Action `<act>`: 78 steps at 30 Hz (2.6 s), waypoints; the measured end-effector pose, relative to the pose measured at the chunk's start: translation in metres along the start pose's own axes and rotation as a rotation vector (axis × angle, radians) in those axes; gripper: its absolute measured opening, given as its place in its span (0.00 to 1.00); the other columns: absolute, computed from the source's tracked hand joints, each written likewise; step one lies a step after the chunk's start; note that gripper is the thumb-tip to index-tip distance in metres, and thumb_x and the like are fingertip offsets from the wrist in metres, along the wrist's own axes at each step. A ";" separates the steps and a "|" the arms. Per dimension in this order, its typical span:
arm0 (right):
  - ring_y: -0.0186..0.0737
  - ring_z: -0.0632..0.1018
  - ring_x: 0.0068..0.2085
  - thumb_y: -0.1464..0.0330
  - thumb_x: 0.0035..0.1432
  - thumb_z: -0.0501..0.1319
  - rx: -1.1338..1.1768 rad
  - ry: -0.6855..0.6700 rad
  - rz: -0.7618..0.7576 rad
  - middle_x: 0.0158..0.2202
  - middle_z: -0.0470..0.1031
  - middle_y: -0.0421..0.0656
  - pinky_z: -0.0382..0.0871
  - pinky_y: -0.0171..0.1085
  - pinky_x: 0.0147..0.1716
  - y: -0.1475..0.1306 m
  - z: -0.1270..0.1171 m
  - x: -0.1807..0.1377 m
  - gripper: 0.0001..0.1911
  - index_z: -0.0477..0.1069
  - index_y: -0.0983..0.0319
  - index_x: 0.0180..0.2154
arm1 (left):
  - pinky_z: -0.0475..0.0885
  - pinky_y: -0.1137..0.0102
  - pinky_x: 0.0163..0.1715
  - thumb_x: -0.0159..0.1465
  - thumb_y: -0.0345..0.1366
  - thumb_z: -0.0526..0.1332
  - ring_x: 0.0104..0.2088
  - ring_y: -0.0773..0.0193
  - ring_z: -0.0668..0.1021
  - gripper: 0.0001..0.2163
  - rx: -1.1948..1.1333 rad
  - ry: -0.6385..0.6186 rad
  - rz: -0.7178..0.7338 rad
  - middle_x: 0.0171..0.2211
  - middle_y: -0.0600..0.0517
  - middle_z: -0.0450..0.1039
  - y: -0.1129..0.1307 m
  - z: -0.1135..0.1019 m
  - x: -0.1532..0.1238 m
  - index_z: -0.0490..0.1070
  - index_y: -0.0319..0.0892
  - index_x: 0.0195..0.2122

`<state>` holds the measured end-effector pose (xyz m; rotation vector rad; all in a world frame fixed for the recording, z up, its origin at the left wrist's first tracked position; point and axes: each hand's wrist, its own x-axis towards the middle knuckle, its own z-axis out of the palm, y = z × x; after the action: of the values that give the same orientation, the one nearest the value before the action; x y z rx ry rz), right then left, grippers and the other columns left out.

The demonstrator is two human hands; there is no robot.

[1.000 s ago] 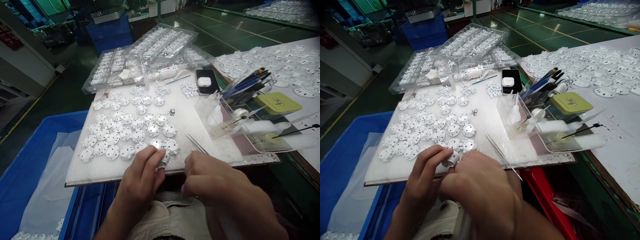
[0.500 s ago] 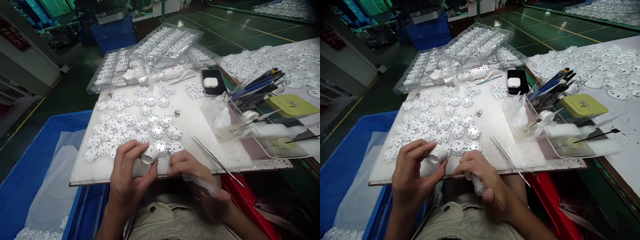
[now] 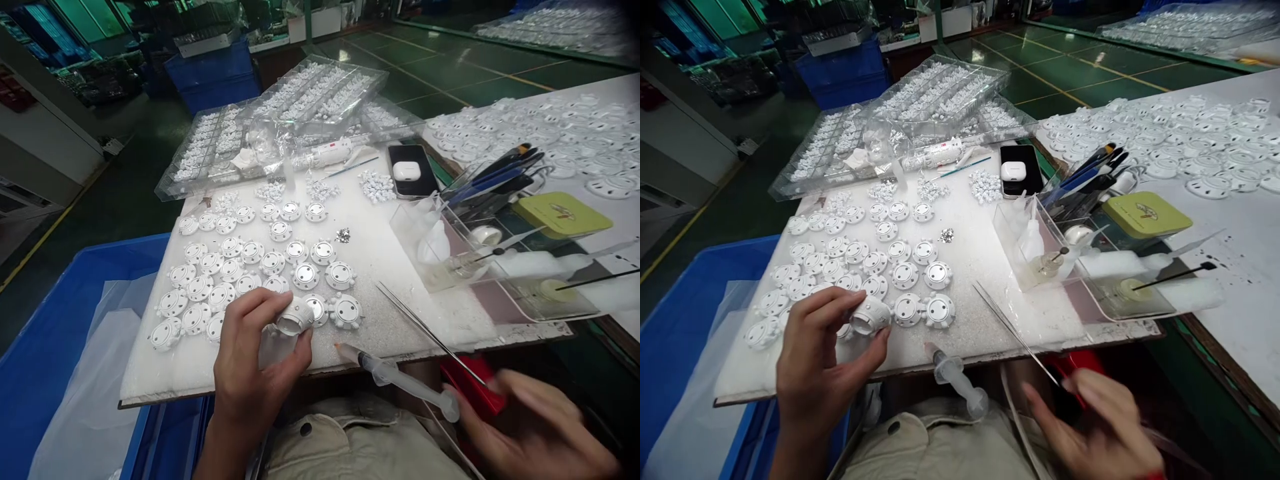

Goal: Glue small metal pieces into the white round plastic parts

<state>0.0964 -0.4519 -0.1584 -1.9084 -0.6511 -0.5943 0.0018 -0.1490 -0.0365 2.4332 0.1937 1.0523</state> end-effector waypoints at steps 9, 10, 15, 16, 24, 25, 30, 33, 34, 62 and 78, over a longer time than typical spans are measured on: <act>0.41 0.81 0.39 0.74 0.65 0.64 -0.132 -0.297 -0.131 0.41 0.80 0.43 0.75 0.39 0.44 -0.045 0.020 0.071 0.13 0.74 0.58 0.51 | 0.75 0.74 0.51 0.61 0.22 0.69 0.50 0.65 0.75 0.21 -0.032 -0.019 0.000 0.48 0.49 0.70 -0.001 0.007 0.003 0.71 0.39 0.55; 0.40 0.81 0.38 0.73 0.66 0.64 -0.103 -0.313 -0.130 0.41 0.80 0.42 0.76 0.38 0.42 -0.048 0.023 0.076 0.12 0.75 0.58 0.50 | 0.75 0.74 0.51 0.61 0.22 0.69 0.49 0.65 0.76 0.21 -0.029 -0.014 0.000 0.48 0.50 0.71 -0.001 0.008 0.003 0.71 0.39 0.54; 0.36 0.80 0.35 0.73 0.67 0.62 0.065 -0.391 -0.152 0.38 0.77 0.42 0.75 0.33 0.31 -0.060 0.052 0.102 0.11 0.73 0.58 0.50 | 0.76 0.73 0.51 0.60 0.23 0.70 0.49 0.65 0.76 0.22 -0.022 0.039 0.059 0.47 0.50 0.71 -0.003 0.014 0.003 0.71 0.40 0.55; 0.36 0.80 0.36 0.76 0.67 0.61 0.044 -0.398 -0.239 0.38 0.78 0.43 0.75 0.34 0.33 -0.063 0.056 0.108 0.13 0.72 0.59 0.52 | 0.76 0.73 0.52 0.60 0.22 0.70 0.49 0.65 0.76 0.22 -0.033 0.058 0.063 0.47 0.50 0.71 -0.004 0.015 0.002 0.71 0.40 0.54; 0.37 0.81 0.39 0.75 0.67 0.62 0.027 -0.218 -0.325 0.38 0.80 0.44 0.77 0.35 0.40 -0.073 0.070 0.154 0.10 0.72 0.61 0.48 | 0.75 0.75 0.53 0.59 0.21 0.70 0.49 0.66 0.77 0.21 -0.038 0.123 0.039 0.47 0.50 0.71 -0.009 0.024 -0.001 0.71 0.39 0.53; 0.37 0.82 0.39 0.77 0.64 0.65 0.009 -0.202 -0.350 0.39 0.81 0.44 0.77 0.35 0.43 -0.071 0.076 0.158 0.12 0.73 0.61 0.49 | 0.75 0.75 0.53 0.59 0.21 0.70 0.49 0.66 0.77 0.21 -0.036 0.125 0.047 0.47 0.50 0.72 -0.010 0.024 -0.001 0.71 0.38 0.53; 0.39 0.83 0.38 0.81 0.58 0.68 -0.047 -0.282 -0.498 0.38 0.82 0.46 0.78 0.36 0.42 -0.057 0.104 0.166 0.16 0.72 0.66 0.48 | 0.76 0.76 0.53 0.58 0.21 0.70 0.47 0.67 0.78 0.20 -0.005 0.132 0.073 0.47 0.50 0.72 -0.014 0.022 -0.002 0.72 0.37 0.51; 0.41 0.84 0.37 0.80 0.58 0.68 -0.092 -0.336 -0.551 0.38 0.82 0.47 0.78 0.39 0.39 -0.054 0.104 0.164 0.15 0.73 0.67 0.47 | 0.76 0.78 0.52 0.58 0.21 0.70 0.46 0.69 0.79 0.19 0.002 0.103 0.091 0.47 0.51 0.71 -0.011 0.023 -0.001 0.72 0.37 0.50; 0.42 0.84 0.37 0.80 0.58 0.69 -0.104 -0.341 -0.566 0.38 0.83 0.47 0.78 0.40 0.39 -0.053 0.103 0.163 0.15 0.73 0.67 0.46 | 0.75 0.78 0.52 0.58 0.21 0.69 0.45 0.70 0.79 0.18 -0.004 0.125 0.055 0.47 0.52 0.71 -0.008 0.025 -0.001 0.72 0.38 0.49; 0.45 0.85 0.39 0.79 0.63 0.63 -0.214 -0.424 -0.647 0.42 0.84 0.49 0.79 0.40 0.35 -0.051 0.103 0.160 0.12 0.74 0.67 0.48 | 0.76 0.77 0.54 0.57 0.20 0.71 0.46 0.68 0.79 0.21 -0.015 0.122 0.054 0.48 0.51 0.72 -0.013 0.023 -0.002 0.73 0.38 0.51; 0.43 0.85 0.35 0.74 0.62 0.66 0.068 -0.303 -0.241 0.37 0.84 0.41 0.83 0.40 0.37 -0.062 0.095 0.159 0.11 0.76 0.56 0.45 | 0.77 0.74 0.49 0.60 0.23 0.69 0.46 0.65 0.78 0.18 0.102 0.087 -0.037 0.46 0.51 0.74 -0.007 0.024 0.004 0.73 0.40 0.51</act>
<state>0.1831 -0.3139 -0.0508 -1.8865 -1.0938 -0.4274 0.0223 -0.1506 -0.0518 2.4651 0.3279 1.1593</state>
